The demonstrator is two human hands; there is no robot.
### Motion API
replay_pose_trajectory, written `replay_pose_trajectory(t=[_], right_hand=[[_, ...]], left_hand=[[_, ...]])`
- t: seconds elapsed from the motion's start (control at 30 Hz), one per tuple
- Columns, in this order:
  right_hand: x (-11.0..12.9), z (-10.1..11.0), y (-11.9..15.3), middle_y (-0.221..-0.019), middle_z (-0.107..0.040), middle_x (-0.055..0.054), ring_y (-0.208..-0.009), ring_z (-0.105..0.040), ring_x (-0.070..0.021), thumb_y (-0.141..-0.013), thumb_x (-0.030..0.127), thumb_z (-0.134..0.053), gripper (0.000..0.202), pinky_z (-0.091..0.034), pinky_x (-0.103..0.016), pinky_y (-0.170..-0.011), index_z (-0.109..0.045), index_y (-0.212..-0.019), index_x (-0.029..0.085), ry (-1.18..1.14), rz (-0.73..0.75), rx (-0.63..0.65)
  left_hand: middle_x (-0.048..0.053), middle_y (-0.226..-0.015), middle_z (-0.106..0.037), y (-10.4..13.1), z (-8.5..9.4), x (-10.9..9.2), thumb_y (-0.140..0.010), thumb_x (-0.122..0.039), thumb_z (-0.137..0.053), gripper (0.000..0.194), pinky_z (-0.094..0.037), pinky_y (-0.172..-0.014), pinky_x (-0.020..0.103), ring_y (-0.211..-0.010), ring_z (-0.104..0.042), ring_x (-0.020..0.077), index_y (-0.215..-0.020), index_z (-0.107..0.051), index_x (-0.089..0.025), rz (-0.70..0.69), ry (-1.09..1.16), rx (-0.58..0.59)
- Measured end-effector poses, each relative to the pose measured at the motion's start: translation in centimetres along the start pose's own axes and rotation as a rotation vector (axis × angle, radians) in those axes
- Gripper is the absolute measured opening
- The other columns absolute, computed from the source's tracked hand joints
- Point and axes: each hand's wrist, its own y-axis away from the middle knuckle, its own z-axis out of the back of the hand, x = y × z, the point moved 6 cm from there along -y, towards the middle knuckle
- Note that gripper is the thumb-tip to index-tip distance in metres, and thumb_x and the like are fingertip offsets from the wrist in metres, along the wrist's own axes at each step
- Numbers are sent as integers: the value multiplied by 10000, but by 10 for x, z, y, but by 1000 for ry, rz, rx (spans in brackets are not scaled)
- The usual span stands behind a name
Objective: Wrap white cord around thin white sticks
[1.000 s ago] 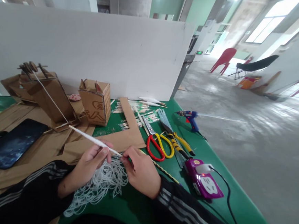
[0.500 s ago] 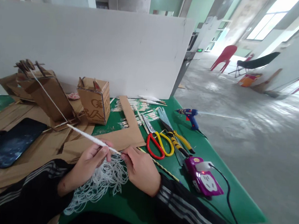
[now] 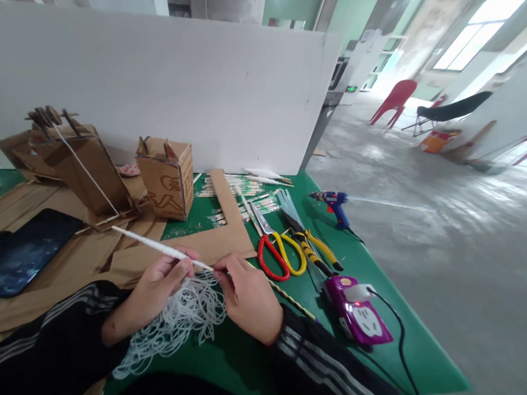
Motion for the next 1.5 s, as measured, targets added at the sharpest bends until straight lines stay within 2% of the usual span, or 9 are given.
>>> replay_pose_trajectory(t=[0.23,0.47,0.6,0.7,0.9,1.1,1.23,1.3,1.5], right_hand=[[0,-1,1,-881,-630,-47,-805,-600,-182,-912,190,-507,36,-461,-286,-680,-541,-918,201,22,-36,10],[3,-1,1,-842,-630,-51,-774,-600,-174,-955,187,-414,167,-463,-275,-674,-570,-896,195,41,23,43],[1,0,1,-896,-639,-54,-813,-610,-180,-923,198,-481,83,-479,-287,-706,-554,-963,194,38,-18,-2],[0,1,2,-848,-639,-44,-763,-610,-172,-910,192,-497,48,-475,-277,-667,-545,-913,193,37,-40,-25],[3,0,2,-812,-653,-48,-735,-611,-169,-957,211,-412,178,-462,-268,-630,-571,-880,194,53,-2,37],[0,0,3,-853,-655,-44,-759,-612,-177,-919,217,-485,70,-474,-283,-659,-551,-933,199,31,-44,6],[2,0,3,-815,-646,-50,-739,-609,-173,-950,223,-425,152,-464,-271,-630,-563,-892,194,46,-6,32],[2,-1,3,-819,-646,-50,-743,-610,-173,-962,226,-399,183,-465,-272,-637,-569,-902,195,52,-8,46],[-1,0,2,-856,-645,-46,-765,-609,-176,-923,224,-487,63,-472,-280,-662,-543,-913,196,42,-59,10]], left_hand=[[-2,-752,-562,-1,3,1,-861,-431,-571,321,-268,-452,205,-529,-388,70,-1028,-592,-158,-13,-7,-28],[-9,-762,-551,1,2,2,-860,-436,-572,329,-294,-476,199,-536,-392,65,-1044,-588,-163,21,-21,-2],[-7,-764,-568,1,3,2,-839,-461,-590,356,-312,-490,207,-539,-403,72,-1032,-597,-161,27,-22,-24],[-29,-717,-531,1,2,3,-844,-456,-585,344,-311,-498,207,-526,-373,70,-1026,-591,-165,41,-18,-18],[-52,-646,-461,2,2,2,-835,-459,-597,351,-289,-486,204,-514,-339,73,-1026,-584,-164,54,-50,-21],[-63,-609,-426,2,2,1,-832,-471,-594,356,-259,-463,205,-495,-305,72,-1001,-582,-158,42,-53,-23],[-81,-571,-363,2,0,2,-828,-476,-596,358,-244,-450,199,-487,-293,74,-998,-579,-162,43,-46,7],[-79,-576,-373,2,0,2,-831,-466,-596,348,-244,-450,196,-491,-296,72,-1001,-578,-162,38,-45,5],[-66,-601,-420,2,1,2,-833,-450,-602,340,-243,-451,193,-492,-291,64,-1003,-579,-156,52,-55,-24]])
